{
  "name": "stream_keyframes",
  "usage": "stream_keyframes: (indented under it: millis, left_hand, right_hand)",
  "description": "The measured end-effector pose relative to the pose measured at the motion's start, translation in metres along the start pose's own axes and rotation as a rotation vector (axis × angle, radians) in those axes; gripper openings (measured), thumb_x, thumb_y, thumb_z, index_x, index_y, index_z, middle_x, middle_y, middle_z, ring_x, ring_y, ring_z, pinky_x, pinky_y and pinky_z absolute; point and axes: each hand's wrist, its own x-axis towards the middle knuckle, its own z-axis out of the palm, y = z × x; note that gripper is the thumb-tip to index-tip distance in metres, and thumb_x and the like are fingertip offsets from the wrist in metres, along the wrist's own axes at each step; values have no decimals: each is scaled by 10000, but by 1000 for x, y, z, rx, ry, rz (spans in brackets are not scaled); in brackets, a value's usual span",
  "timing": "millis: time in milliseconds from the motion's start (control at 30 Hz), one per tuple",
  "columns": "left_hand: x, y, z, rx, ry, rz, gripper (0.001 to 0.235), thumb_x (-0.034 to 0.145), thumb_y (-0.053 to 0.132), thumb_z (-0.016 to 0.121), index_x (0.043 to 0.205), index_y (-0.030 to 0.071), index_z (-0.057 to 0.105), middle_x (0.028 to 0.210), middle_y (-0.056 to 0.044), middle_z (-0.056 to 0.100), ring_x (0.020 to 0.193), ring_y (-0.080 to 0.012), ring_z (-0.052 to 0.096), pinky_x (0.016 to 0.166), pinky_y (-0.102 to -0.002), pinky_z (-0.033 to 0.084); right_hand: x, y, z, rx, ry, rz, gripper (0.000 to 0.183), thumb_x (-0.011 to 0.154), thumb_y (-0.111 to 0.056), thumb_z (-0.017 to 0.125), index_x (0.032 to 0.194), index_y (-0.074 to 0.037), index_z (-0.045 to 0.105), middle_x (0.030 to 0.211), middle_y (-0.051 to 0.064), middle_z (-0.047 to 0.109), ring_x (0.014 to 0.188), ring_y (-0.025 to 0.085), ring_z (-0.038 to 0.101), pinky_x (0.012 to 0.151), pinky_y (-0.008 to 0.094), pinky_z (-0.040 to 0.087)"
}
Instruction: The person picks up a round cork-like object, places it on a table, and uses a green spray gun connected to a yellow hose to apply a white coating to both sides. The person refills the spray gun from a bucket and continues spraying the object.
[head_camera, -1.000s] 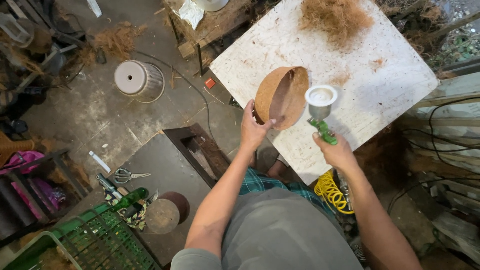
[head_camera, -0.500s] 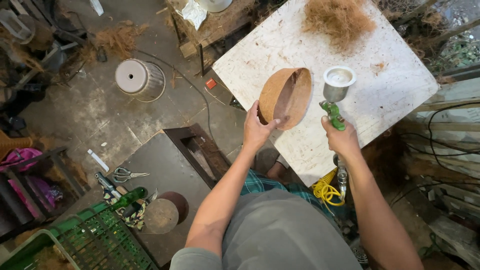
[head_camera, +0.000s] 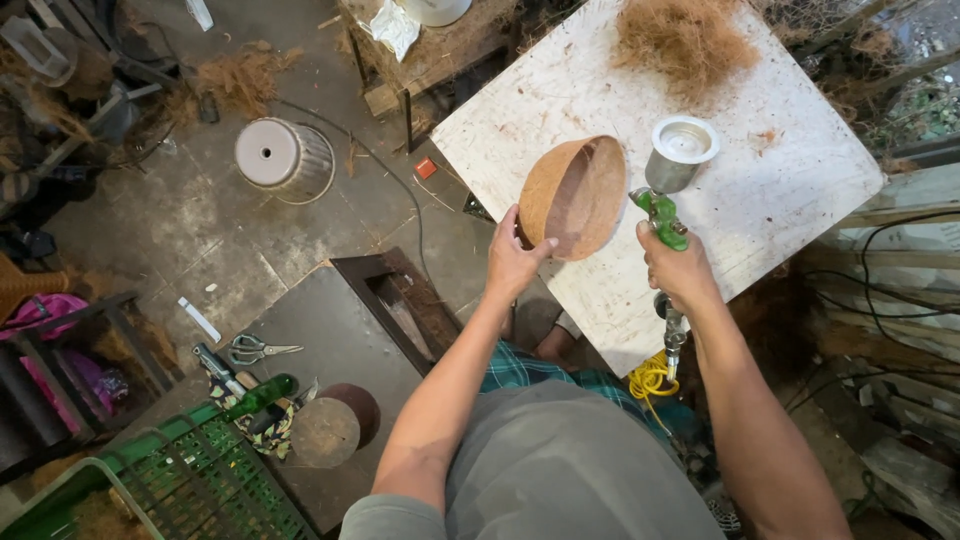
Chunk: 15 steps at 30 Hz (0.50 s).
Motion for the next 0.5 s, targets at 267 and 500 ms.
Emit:
stream_keyframes:
  millis: [267, 500]
  left_hand:
    - [2, 13, -4, -31, 2, -10, 971, 698, 302, 849, 1480, -45, 388, 1406, -307, 461, 1258, -459, 534, 939, -477, 571]
    - [6, 9, -6, -52, 10, -28, 977, 678, 286, 868, 1475, -35, 404, 1405, -296, 475, 1252, -448, 548, 931, -474, 575]
  right_hand:
    - [-12, -9, 10, -45, -88, -5, 428, 964, -307, 687, 646, -43, 574, 466, 55, 486, 332, 139, 490, 363, 277, 407]
    - [-10, 9, 20, 36, -197, -8, 342, 931, -231, 713, 692, -26, 580, 480, 63, 468, 332, 126, 470, 339, 259, 410]
